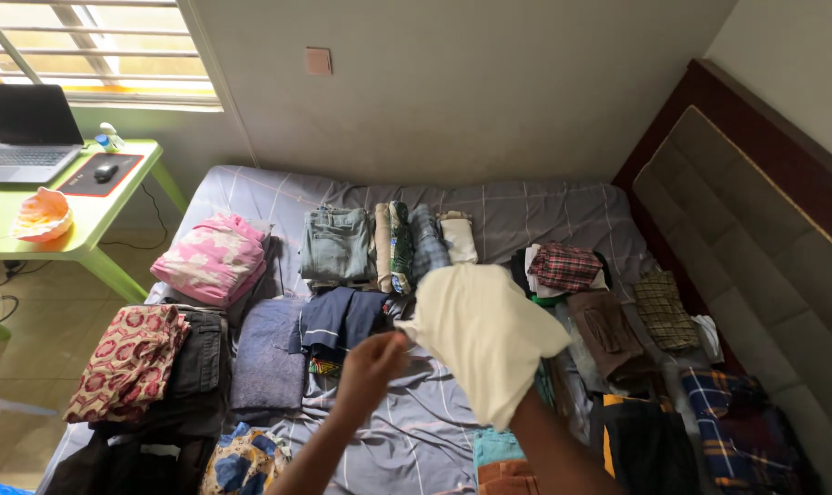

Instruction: The recorder sorts through folded clothes on a bed and then organizes various books and a notebook on a desk.

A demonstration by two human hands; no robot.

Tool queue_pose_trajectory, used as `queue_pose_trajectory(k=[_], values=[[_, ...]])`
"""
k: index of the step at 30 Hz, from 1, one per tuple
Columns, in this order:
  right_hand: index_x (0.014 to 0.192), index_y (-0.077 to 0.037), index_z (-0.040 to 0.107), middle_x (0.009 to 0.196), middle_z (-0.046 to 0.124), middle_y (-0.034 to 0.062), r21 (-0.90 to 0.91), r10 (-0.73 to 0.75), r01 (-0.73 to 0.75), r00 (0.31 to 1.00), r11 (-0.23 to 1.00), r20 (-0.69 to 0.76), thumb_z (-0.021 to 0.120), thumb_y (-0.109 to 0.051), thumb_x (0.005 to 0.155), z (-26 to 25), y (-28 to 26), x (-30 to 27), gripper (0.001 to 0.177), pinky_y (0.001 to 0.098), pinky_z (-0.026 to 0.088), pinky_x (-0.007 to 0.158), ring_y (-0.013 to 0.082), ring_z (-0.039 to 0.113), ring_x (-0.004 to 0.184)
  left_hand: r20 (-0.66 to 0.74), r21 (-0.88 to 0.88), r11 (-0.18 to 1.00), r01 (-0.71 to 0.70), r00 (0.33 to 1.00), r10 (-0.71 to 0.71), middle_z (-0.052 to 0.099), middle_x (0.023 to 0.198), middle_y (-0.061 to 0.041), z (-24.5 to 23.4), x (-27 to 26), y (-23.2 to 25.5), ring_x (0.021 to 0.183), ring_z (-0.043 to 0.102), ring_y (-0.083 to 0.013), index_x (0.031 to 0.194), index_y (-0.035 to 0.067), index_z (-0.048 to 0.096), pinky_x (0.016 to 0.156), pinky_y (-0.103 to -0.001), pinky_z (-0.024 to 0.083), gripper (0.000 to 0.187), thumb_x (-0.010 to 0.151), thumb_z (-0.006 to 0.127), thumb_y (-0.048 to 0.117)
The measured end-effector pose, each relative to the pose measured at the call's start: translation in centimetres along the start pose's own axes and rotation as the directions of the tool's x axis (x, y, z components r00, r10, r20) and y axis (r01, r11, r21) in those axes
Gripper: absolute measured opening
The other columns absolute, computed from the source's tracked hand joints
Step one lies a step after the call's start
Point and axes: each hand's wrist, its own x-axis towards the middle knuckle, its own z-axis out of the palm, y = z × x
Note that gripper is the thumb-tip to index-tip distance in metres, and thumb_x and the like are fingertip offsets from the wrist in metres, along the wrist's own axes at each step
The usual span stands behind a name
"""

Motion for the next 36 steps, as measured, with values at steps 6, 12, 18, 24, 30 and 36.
queue_pose_trajectory(k=[6,12,18,24,30,36], values=[[0.131,0.004,0.061,0.131,0.065,0.0196,-0.020,-0.102,0.103,0.993,0.995,0.054,0.057,-0.024,0.094,-2.5,-5.3,3.1,0.047,0.0459,0.060,0.090,0.0325,0.070,0.114,0.143,-0.629,0.664,0.405,0.899,-0.414,0.072,0.121,-0.009,-0.8,1.7,2.2,0.106,0.065,-0.0240,0.130,0.005,0.066,0.091,-0.041,0.052,0.058,0.099,0.053,0.052],[0.128,0.003,0.063,0.122,0.071,0.0183,0.481,0.485,-0.590,0.807,0.648,0.336,0.056,-0.025,0.096,3.1,5.2,-8.0,0.044,0.0434,0.062,0.084,0.0297,0.074,0.106,0.006,-0.807,0.578,0.120,0.981,-0.196,0.069,0.129,-0.009,-4.5,2.9,4.7,0.119,0.066,-0.0270,0.136,0.007,0.058,0.102,-0.045,0.052,0.050,0.099,0.054,0.040],[0.125,0.005,0.064,0.114,0.076,0.0191,0.451,0.526,-0.843,0.252,-0.293,0.813,0.054,-0.030,0.100,5.0,7.1,-12.0,0.045,0.0430,0.063,0.080,0.0292,0.077,0.100,-0.148,-0.747,0.659,-0.088,0.988,-0.035,0.065,0.132,-0.013,-8.0,4.3,4.5,0.120,0.065,-0.0295,0.138,0.003,0.053,0.104,-0.047,0.053,0.048,0.102,0.053,0.034],[0.133,-0.001,0.056,0.123,0.071,0.0209,0.246,0.126,-0.532,0.252,-0.810,0.960,0.052,-0.051,0.095,3.0,-1.4,-6.3,0.063,0.0519,0.055,0.094,0.0332,0.071,0.112,0.093,-0.866,0.476,0.154,0.984,-0.149,0.064,0.135,-0.018,-0.5,2.2,-6.4,0.120,0.063,-0.0303,0.144,-0.004,0.049,0.102,-0.041,0.051,0.062,0.102,0.051,0.042],[0.132,-0.007,0.056,0.122,0.069,0.0118,0.402,0.424,-0.463,0.060,-0.790,0.903,0.062,-0.009,0.086,9.1,-2.2,-12.8,0.047,0.0493,0.056,0.097,0.0295,0.069,0.110,0.052,-0.781,0.568,0.260,0.933,-0.356,0.067,0.135,-0.011,2.6,-6.5,-11.3,0.121,0.065,-0.0264,0.145,0.002,0.049,0.101,-0.040,0.051,0.057,0.096,0.059,0.029],[0.130,0.000,0.060,0.117,0.070,0.0149,0.597,0.646,-0.731,0.286,-0.331,0.708,0.061,-0.001,0.087,7.7,-3.0,-10.6,0.043,0.0396,0.057,0.088,0.0252,0.069,0.101,-0.052,-0.320,0.740,0.592,0.768,-0.638,0.068,0.125,-0.018,-5.4,-6.9,-14.2,0.118,0.066,-0.0322,0.147,0.000,0.052,0.095,-0.043,0.050,0.073,0.093,0.070,0.046]])
